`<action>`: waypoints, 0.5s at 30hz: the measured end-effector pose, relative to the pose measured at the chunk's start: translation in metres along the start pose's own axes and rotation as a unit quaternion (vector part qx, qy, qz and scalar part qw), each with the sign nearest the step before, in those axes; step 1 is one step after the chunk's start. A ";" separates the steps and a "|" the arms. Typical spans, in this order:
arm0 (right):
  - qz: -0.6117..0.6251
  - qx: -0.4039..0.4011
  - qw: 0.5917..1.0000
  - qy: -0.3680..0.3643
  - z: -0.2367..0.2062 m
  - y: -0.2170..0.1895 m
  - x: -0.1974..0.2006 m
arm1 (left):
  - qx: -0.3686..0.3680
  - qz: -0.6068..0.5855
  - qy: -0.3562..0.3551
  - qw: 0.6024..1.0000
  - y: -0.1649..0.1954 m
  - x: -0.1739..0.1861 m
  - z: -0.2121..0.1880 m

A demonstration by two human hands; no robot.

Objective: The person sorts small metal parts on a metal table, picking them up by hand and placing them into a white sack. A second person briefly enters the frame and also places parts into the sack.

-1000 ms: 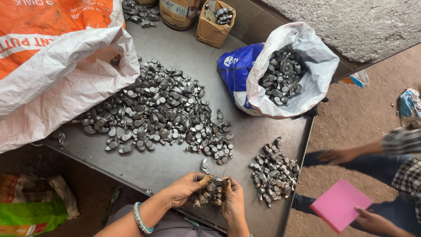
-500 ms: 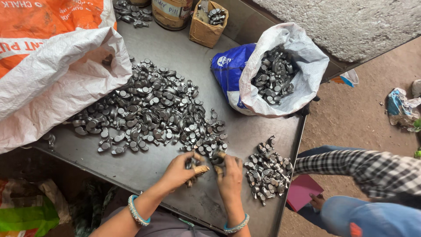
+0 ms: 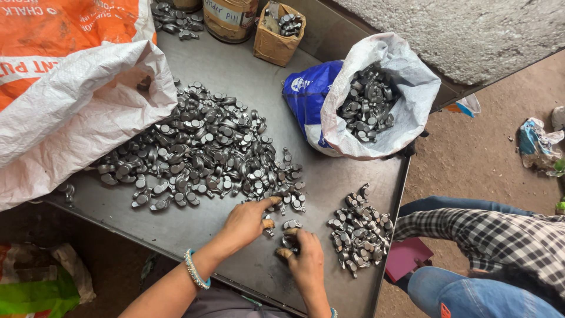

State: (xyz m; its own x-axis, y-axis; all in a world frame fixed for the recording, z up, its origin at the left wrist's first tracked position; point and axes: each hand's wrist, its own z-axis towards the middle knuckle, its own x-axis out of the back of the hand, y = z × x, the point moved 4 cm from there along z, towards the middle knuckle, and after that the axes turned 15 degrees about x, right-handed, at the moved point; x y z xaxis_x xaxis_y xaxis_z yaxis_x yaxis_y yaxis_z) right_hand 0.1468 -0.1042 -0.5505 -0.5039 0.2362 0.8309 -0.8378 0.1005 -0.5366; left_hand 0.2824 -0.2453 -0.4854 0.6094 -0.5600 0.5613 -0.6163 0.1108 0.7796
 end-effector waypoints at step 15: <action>0.812 -0.262 0.501 0.144 -0.008 0.053 -0.018 | 0.041 -0.015 -0.070 0.997 -0.011 -0.013 0.000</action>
State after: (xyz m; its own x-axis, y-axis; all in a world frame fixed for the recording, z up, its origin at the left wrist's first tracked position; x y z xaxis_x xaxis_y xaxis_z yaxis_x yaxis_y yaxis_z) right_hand 0.1130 -0.0952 -0.5950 -0.3172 0.5400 -0.7796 0.8368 -0.2273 -0.4980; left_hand 0.2805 -0.2393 -0.5014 0.5569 -0.6714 0.4890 -0.6407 0.0273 0.7673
